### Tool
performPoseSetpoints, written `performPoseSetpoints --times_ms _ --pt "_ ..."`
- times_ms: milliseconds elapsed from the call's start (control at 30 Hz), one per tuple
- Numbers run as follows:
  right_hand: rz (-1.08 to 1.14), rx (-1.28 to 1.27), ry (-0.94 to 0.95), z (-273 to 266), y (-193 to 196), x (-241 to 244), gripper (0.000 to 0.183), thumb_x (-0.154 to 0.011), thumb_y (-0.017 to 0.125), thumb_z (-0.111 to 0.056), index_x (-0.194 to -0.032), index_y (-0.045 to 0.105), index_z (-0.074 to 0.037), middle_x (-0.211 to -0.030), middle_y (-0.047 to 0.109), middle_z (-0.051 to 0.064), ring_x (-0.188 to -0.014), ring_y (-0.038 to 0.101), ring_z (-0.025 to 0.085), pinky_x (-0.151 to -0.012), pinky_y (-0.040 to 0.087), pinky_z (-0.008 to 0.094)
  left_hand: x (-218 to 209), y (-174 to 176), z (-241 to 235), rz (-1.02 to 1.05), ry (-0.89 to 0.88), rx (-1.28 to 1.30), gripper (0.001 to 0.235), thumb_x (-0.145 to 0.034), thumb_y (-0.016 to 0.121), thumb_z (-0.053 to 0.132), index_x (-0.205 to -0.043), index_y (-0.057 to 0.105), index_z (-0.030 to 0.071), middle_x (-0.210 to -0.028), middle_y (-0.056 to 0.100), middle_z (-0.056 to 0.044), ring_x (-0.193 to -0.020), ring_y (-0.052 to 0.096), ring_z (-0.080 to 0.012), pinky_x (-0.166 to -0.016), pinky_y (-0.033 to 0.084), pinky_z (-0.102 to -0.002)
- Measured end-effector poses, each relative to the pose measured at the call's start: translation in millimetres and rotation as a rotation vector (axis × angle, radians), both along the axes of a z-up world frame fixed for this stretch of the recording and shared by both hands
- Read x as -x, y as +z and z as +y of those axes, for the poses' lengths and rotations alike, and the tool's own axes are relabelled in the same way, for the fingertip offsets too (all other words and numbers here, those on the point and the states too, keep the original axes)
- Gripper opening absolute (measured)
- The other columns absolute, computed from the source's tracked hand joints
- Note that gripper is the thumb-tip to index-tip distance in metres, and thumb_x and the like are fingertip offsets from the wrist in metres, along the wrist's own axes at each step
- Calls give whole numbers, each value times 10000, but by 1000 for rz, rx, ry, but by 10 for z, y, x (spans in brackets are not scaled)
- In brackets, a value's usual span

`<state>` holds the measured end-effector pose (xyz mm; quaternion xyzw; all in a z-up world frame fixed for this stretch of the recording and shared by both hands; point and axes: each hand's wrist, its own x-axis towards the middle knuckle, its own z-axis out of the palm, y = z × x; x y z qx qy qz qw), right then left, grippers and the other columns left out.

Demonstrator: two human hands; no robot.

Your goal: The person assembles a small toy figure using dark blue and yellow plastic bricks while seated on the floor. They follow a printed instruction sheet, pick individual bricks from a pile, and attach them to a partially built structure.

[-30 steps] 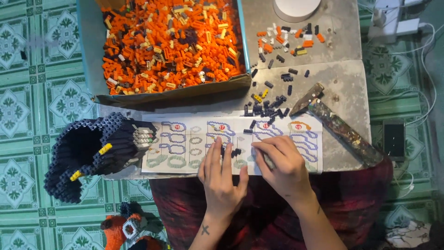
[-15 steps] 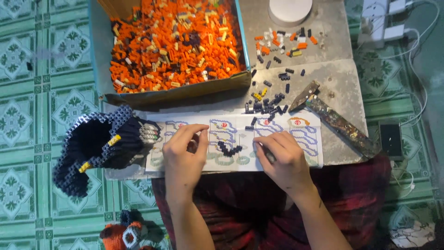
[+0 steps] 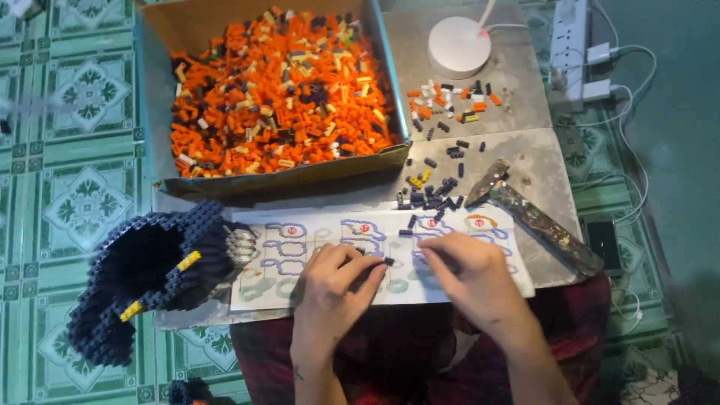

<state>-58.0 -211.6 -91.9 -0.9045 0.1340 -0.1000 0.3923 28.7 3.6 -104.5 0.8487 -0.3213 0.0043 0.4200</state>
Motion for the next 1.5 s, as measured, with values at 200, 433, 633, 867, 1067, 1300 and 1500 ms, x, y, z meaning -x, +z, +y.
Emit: performPoseSetpoints --times_ms 200,433,633,867,1067,1300,1500 --pt "-47 92 128 -125 330 -396 185 -858 820 21 -1025 840 -55 -922 831 20 -700 689 156 -649 550 300 -19 -8 -26 -19 52 1 137 -853 923 143 -978 878 107 -836 715 10 -761 640 -178 -738 547 -323" --pt "26 467 18 -245 45 -748 155 -1015 803 -135 -1148 881 -141 -971 693 82 -710 692 281 -659 570 425 -11 -10 -3 -29 62 35 147 -835 932 114 -967 870 95 -831 715 10 -765 640 -181 -754 543 -328" --pt "39 430 41 -276 7 -772 98 -1006 815 -122 -1072 886 -110 -975 674 94 -724 677 283 -691 569 424 -2 -36 14 -41 65 39 134 -843 931 116 -958 865 94 -841 729 9 -784 648 -189 -772 546 -328" --pt "6 430 62 -324 -77 -741 158 -952 839 -61 -1107 854 -84 -1081 645 99 -781 673 260 -711 580 406 -3 -37 2 -15 68 37 151 -838 932 116 -972 871 83 -840 742 5 -762 637 -181 -740 536 -328" --pt "-171 210 126 -157 254 -501 303 -816 843 117 -1053 745 -44 -999 799 55 -678 661 133 -605 544 281 -15 -24 26 39 26 57 255 -847 935 131 -1087 869 80 -872 797 2 -745 649 -148 -756 534 -308" --pt "-183 195 95 128 -96 125 290 -791 898 39 -1058 800 -22 -1074 852 69 -894 793 200 -779 637 314 -31 65 29 208 82 186 158 -828 884 -7 -977 861 41 -849 761 -29 -678 658 -130 -616 538 -265" --pt "-249 288 167 211 -65 91 233 -870 847 57 -1094 788 32 -1122 846 113 -982 790 251 -880 639 365 -19 50 -17 108 71 67 197 -828 900 69 -1026 892 64 -934 727 -32 -787 662 -172 -684 553 -307"
